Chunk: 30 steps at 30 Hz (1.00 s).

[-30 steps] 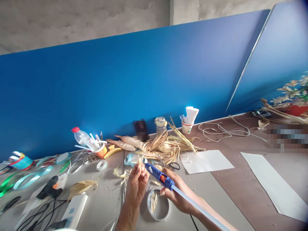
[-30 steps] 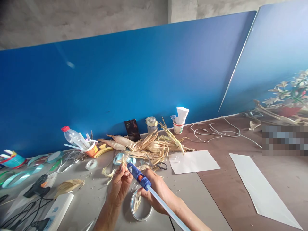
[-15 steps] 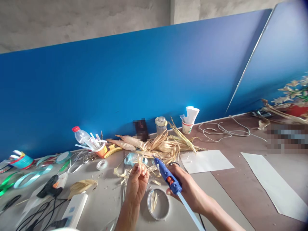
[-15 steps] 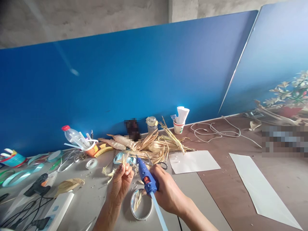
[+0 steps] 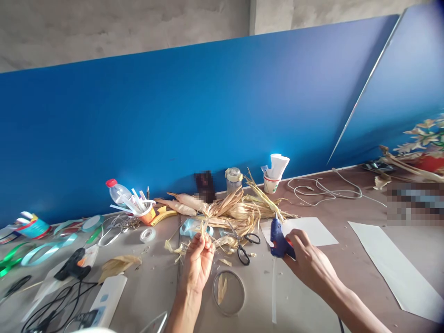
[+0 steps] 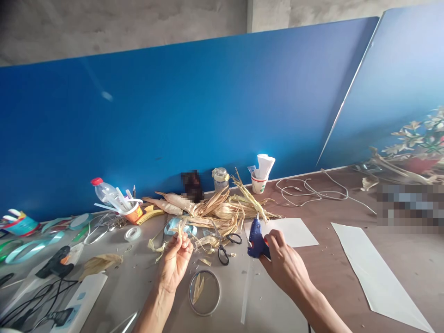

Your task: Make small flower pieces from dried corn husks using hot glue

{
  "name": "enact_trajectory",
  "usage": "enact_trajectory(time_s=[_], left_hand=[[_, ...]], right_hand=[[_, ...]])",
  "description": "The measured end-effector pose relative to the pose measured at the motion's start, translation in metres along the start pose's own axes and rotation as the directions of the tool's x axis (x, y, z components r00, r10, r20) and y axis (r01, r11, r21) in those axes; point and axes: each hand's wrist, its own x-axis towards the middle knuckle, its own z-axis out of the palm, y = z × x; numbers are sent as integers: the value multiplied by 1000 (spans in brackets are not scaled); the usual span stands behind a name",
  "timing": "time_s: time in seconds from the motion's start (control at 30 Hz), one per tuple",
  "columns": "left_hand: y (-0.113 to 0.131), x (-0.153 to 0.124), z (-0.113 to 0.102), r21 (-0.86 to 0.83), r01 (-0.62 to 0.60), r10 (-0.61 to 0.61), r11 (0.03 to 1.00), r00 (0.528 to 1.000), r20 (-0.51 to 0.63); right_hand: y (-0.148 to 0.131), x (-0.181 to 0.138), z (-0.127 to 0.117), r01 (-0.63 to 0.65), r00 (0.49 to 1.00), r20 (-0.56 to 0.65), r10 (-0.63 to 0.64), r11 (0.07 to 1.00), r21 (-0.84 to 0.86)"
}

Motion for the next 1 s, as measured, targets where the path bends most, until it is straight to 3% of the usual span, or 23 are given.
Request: enact_trajectory(time_s=[0.37,0.63,0.73,0.83,1.0], left_hand=[[-5,3,-6,110,-87,88,990,996,-4],[-6,3,-6,132,-108,108,985,994,6],[-7,3,-5,139,-121,121,983,993,11],[-7,1,-1,162,-137,136,977,991,15],[-7,-3,5,223,-114,118,968,993,-6]], right_hand=[[4,-7,11,-160,969,177,171,985,-70],[16,-10,17,-105,975,195,111,994,-39],[13,-10,10,-91,990,106,89,996,19],[-14,0,-3,-93,995,7,95,957,273],[-105,39,-13,-84,989,142,-40,641,763]])
